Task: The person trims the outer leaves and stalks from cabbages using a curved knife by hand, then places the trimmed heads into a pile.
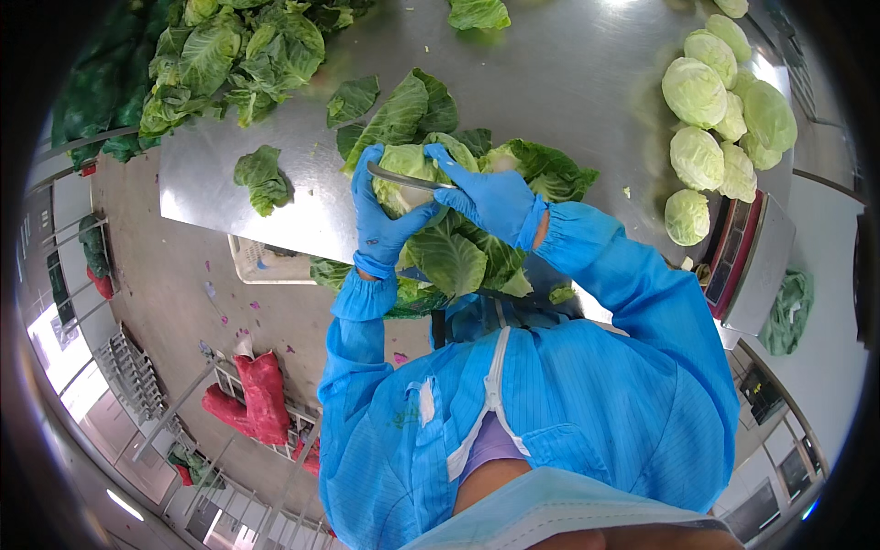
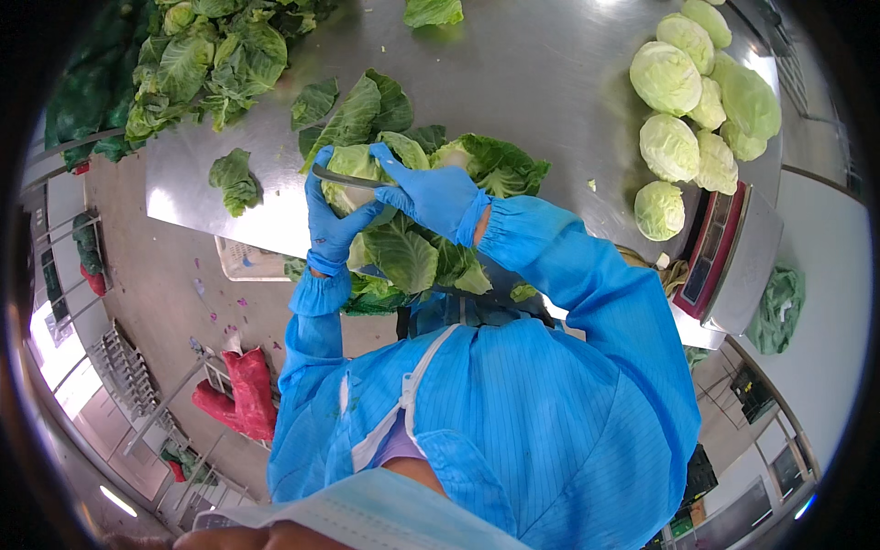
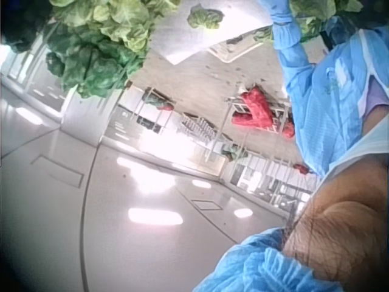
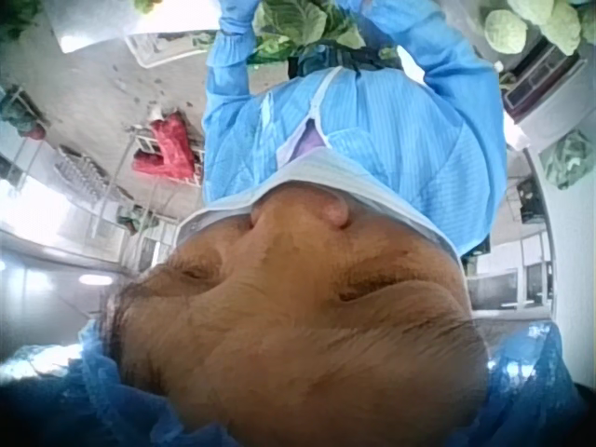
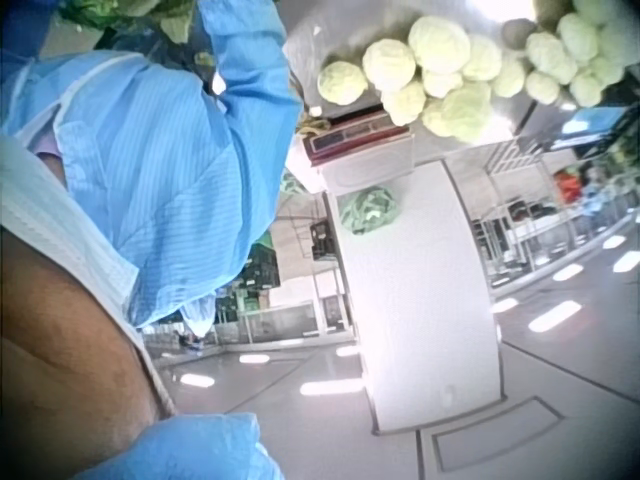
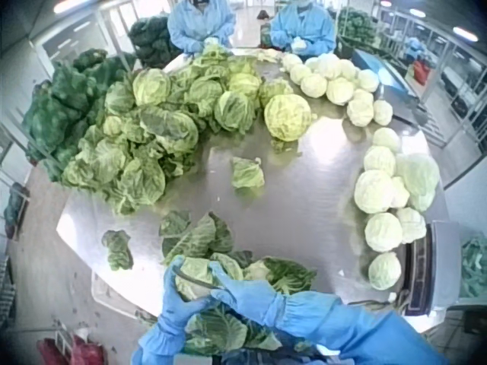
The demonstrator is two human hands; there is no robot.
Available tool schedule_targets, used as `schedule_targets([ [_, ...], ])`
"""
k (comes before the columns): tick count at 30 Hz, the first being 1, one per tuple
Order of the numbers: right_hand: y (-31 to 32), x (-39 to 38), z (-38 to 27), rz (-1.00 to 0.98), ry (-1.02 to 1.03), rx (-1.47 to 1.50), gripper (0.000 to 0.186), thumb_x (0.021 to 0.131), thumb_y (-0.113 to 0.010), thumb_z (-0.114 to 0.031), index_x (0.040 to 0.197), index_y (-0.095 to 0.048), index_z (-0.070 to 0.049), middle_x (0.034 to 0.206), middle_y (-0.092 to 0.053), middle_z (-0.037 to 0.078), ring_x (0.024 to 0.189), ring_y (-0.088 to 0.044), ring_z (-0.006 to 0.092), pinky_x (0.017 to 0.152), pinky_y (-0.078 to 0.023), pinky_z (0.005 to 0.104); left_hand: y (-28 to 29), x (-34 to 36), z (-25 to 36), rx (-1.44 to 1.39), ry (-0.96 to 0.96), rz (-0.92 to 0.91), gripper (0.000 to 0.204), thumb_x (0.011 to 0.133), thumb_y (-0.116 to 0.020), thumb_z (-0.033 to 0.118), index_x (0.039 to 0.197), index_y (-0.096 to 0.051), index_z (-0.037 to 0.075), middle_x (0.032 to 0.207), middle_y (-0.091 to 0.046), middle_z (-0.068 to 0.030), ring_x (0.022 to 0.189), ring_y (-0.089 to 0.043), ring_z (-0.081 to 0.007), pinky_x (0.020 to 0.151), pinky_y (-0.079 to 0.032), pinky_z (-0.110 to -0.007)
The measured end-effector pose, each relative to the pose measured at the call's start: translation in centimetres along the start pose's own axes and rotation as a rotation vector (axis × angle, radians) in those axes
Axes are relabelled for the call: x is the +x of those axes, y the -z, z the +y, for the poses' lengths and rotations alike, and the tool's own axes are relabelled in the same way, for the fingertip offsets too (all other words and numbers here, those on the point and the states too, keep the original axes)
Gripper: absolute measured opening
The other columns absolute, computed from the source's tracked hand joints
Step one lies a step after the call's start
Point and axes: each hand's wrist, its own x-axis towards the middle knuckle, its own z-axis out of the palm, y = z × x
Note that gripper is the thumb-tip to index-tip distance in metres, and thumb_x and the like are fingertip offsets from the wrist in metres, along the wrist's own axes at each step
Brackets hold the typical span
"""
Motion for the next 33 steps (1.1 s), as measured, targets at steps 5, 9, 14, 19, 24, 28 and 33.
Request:
schedule_targets([
  [5, -0.6, 1.6, 0.3, 0.001, 0.017, -0.069, 0.068, 0.097, -0.043, -0.053, 0.151, -0.028, -0.015, 0.062, -0.060, 0.015, 0.050, -0.059, 0.0318, 0.045, -0.043, 0.0416, 0.2, 0.7, -0.6, -0.028, 0.048, -0.025, 0.099, 0.061, -0.087, 0.019, 0.142, -0.033, 0.003, 0.143, -0.038, -0.0131, 0.133, -0.038, -0.0282, 0.113, -0.030, -0.041],
  [9, -1.9, 2.0, 1.0, 0.084, 0.045, -0.041, 0.065, 0.097, -0.044, -0.053, 0.149, -0.033, -0.016, 0.065, -0.061, 0.014, 0.053, -0.060, 0.0313, 0.045, -0.044, 0.0414, 0.2, 0.9, -0.3, -0.054, 0.058, -0.013, 0.093, 0.062, -0.082, 0.011, 0.142, -0.035, 0.005, 0.138, -0.043, -0.0122, 0.125, -0.046, -0.0256, 0.108, -0.038, -0.040],
  [14, -2.1, 2.2, 0.4, 0.201, 0.085, -0.059, 0.060, 0.096, -0.048, -0.049, 0.146, -0.039, -0.016, 0.079, -0.066, 0.012, 0.062, -0.064, 0.0288, 0.048, -0.046, 0.0386, -0.2, 0.7, 0.0, -0.070, 0.099, 0.019, 0.099, 0.061, -0.086, 0.018, 0.142, -0.031, 0.002, 0.142, -0.037, -0.0132, 0.131, -0.039, -0.0279, 0.111, -0.031, -0.041],
  [19, -1.9, 2.1, -0.7, 0.238, 0.009, -0.113, 0.056, 0.094, -0.054, -0.045, 0.143, -0.046, -0.020, 0.083, -0.067, 0.010, 0.068, -0.065, 0.0311, 0.055, -0.049, 0.0369, -0.4, 0.5, -0.1, 0.067, 0.026, 0.039, 0.102, 0.062, -0.086, 0.025, 0.144, -0.030, 0.001, 0.142, -0.037, -0.0150, 0.131, -0.038, -0.0300, 0.111, -0.031, -0.042],
  [24, -2.5, 2.8, 0.6, 0.325, 0.080, -0.115, 0.052, 0.097, -0.048, -0.047, 0.136, -0.053, -0.014, 0.086, -0.068, 0.010, 0.066, -0.065, 0.0275, 0.053, -0.049, 0.0376, -0.7, -0.4, -0.3, 0.189, -0.080, 0.075, 0.104, 0.063, -0.087, 0.034, 0.144, -0.031, 0.000, 0.143, -0.037, -0.0172, 0.133, -0.036, -0.0323, 0.112, -0.030, -0.043],
  [28, 1.3, 6.4, 2.7, 0.251, -0.433, 0.437, 0.049, 0.096, -0.046, -0.051, 0.111, -0.068, -0.011, 0.094, -0.069, 0.017, 0.082, -0.066, 0.0343, 0.072, -0.052, 0.0417, -1.8, -2.9, 0.3, 0.352, -0.234, 0.106, 0.110, 0.064, -0.088, 0.035, 0.149, -0.026, 0.001, 0.149, -0.033, -0.0182, 0.137, -0.033, -0.0334, 0.114, -0.027, -0.043],
  [33, -0.1, 8.8, 9.8, 0.385, -0.345, 0.323, 0.053, 0.094, -0.047, -0.055, 0.109, -0.069, -0.009, 0.077, -0.068, 0.017, 0.066, -0.065, 0.0304, 0.065, -0.051, 0.0395, -1.9, -5.5, -0.2, -0.087, -0.079, 0.265, 0.113, 0.060, -0.091, 0.020, 0.150, -0.025, 0.003, 0.151, -0.032, -0.0137, 0.137, -0.033, -0.0287, 0.114, -0.028, -0.041],
])
